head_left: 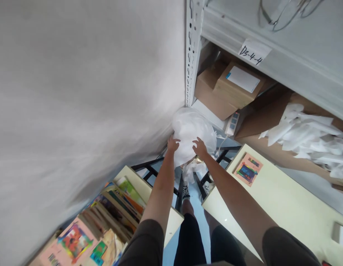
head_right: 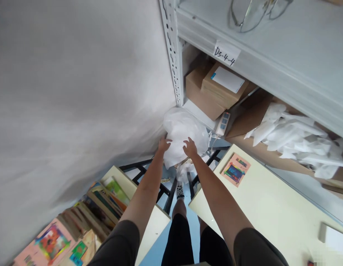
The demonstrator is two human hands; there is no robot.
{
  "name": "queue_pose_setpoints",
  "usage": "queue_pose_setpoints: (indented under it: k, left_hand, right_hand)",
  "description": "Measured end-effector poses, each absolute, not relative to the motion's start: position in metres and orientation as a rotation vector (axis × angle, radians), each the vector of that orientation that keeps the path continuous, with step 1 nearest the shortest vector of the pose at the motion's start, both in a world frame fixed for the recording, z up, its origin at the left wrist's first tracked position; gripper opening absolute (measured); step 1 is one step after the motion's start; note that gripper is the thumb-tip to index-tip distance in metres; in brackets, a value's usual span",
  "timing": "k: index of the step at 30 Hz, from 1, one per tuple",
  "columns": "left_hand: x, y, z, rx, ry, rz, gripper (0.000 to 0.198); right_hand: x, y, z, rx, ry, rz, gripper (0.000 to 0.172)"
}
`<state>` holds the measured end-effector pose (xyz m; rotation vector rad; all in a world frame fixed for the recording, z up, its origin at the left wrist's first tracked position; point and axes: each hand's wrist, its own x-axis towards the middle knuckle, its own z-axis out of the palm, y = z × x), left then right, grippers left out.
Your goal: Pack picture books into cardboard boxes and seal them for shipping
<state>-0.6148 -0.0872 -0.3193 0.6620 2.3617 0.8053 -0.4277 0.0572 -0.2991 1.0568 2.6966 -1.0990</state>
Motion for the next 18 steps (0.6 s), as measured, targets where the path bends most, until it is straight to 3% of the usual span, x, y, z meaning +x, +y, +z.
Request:
queue_pose_setpoints:
  k: [4, 8, 10, 14, 16, 18]
  left_hand:
    - [-0.615, -0.083, -0.326, 0.601, 2.297, 0.888, 0.022]
    - [-0.592, -0.093, -0.297, 0.456, 2.311, 1.222, 0.013]
    - [-0.582, -0.099, -0.270, 0.366, 2.164, 1.415, 0.017]
    - [-0.569, -0.111, -0.212, 0.243, 1.756, 1.699, 0.046]
    - [-0.566, -0.120, -0.182, 0.234, 1.636, 1.759, 0.046]
    - [-0.564, -0.133, -0.153, 0.239, 1.591, 1.763, 0.052]
  right_hand:
    - [-0.417, 0.060, -0.307, 1.051, 2.701, -1.171, 0.044]
    - [-0.413, 0.051, -0.298, 1.019, 2.684, -1.317, 0.048]
    - [-0.420, 0.040, -0.285, 0.934, 2.676, -1.420, 0.060]
    - [-0.444, 0.011, -0.243, 0.681, 2.679, -1.620, 0.090]
    - [-0.454, -0.002, -0.216, 0.627, 2.699, -1.667, 0.081]
    - [-0.460, -0.011, -0.185, 0.638, 2.726, -1.668, 0.057]
